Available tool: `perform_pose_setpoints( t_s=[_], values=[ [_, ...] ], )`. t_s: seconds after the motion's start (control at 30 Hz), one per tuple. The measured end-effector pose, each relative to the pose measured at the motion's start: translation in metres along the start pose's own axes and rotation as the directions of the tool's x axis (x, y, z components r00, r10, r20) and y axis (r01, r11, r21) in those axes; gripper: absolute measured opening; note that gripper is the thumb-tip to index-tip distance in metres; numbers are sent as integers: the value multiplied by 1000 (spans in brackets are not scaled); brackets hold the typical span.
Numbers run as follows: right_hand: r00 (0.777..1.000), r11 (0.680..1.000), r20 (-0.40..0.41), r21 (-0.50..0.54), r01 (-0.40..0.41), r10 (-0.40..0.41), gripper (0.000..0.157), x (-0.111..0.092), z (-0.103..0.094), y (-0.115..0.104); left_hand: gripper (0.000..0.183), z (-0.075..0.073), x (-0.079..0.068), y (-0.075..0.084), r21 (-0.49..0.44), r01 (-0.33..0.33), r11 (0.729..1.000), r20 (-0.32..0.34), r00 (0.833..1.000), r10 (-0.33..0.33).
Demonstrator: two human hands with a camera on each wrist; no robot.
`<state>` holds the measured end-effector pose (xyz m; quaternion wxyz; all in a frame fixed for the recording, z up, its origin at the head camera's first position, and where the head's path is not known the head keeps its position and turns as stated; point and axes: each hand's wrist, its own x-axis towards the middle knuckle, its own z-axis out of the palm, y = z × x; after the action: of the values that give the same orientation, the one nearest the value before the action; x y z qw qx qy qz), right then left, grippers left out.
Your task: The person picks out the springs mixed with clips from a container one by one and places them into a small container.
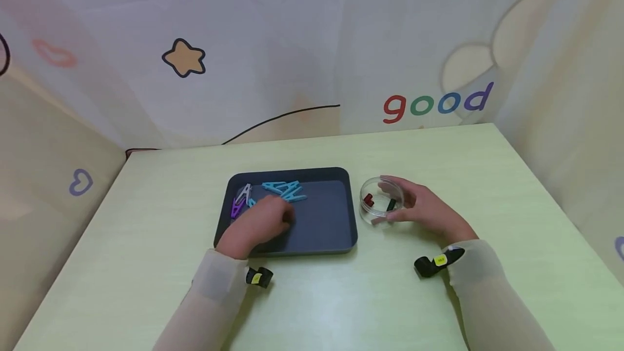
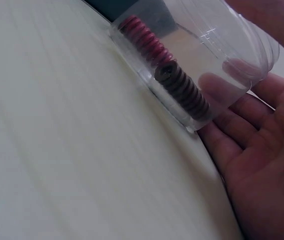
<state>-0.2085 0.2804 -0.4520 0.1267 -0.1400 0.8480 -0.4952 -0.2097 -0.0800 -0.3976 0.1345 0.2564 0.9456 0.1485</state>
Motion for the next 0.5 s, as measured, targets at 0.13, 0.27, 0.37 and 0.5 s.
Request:
perform_pose_setpoints(
  t_s=[0.13,0.27,0.37,0.5],
  values=[
    [1000,1000,2,-2,13,-13,83,-2,-2,3,12,-4,3,3,-15,-46,999,-37,998,45],
    [1000,1000,11,25,13,-14,83,-3,-2,5,14,-7,5,5,-25,-99,995,-77,992,97],
    [1000,999,16,40,6,-6,82,-3,-1,4,15,-9,5,6,-42,-119,992,-96,989,115],
    [1000,999,22,43,7,-8,82,-2,-2,2,15,-12,6,5,-54,-134,990,-124,984,127]
  ],
)
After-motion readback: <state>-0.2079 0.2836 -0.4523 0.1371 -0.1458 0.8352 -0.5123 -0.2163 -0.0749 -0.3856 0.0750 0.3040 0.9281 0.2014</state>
